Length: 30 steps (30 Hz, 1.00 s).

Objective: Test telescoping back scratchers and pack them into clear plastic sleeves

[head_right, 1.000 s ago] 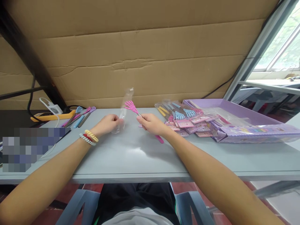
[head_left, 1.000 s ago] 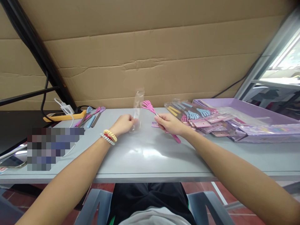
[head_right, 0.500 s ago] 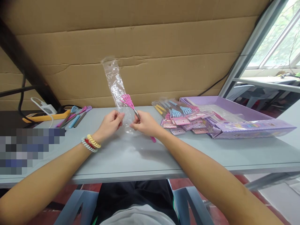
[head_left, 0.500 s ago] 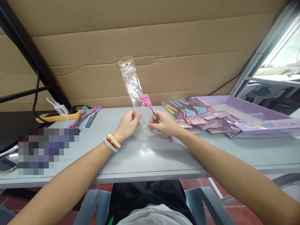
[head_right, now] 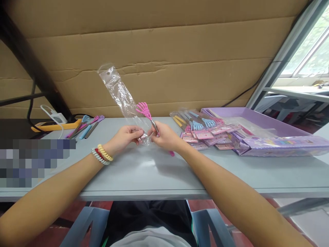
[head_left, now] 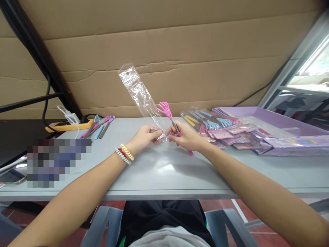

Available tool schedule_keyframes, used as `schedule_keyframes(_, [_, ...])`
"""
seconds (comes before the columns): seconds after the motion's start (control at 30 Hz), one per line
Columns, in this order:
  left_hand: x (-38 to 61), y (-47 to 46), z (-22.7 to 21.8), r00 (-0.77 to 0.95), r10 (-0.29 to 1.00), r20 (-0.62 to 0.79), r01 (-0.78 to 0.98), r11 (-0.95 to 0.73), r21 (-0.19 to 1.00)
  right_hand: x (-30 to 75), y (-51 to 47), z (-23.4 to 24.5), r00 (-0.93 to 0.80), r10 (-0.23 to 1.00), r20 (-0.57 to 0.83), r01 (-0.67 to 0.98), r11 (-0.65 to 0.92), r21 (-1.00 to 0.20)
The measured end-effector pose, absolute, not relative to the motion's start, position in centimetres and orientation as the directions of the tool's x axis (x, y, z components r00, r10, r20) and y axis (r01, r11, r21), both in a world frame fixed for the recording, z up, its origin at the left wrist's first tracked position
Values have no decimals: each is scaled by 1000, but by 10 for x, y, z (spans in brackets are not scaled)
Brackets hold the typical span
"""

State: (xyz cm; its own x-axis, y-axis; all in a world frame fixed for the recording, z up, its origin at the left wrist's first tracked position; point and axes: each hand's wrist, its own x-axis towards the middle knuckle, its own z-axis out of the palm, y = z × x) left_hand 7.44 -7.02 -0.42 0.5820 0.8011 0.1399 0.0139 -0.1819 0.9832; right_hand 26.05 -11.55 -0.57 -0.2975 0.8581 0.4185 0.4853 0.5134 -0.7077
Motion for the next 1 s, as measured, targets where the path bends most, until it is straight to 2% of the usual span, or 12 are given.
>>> schedule_keyframes(0.17, [72, -65, -1, 360, 916, 178, -153, -130, 980, 263, -117, -1, -286, 874, 393, 755, 458, -469])
schedule_keyframes(0.23, [71, -64, 0, 323, 931, 173, -216, -105, 971, 265, -118, 1, -313, 885, 344, 815, 436, -381])
schedule_keyframes(0.3, [71, -64, 2, 312, 932, 182, -263, -99, 960, 266, -118, 2, -322, 905, 280, 845, 408, -347])
schedule_keyframes(0.4, [70, -62, 2, 318, 928, 196, -320, -90, 943, 267, -117, 2, -305, 924, 230, 861, 371, -347])
schedule_keyframes(0.57, [67, -59, 2, 283, 932, 228, -418, -94, 903, 270, -114, -1, -289, 928, 236, 861, 360, -361])
schedule_keyframes(0.7, [65, -61, 7, 275, 934, 228, -431, -92, 898, 272, -111, -4, -303, 915, 268, 840, 389, -379])
schedule_keyframes(0.87, [62, -65, 13, 275, 930, 242, -471, -89, 878, 273, -109, -3, -272, 921, 278, 805, 376, -459])
schedule_keyframes(1.0, [63, -66, 11, 327, 913, 243, -424, -88, 901, 274, -108, -3, -262, 927, 269, 808, 363, -464])
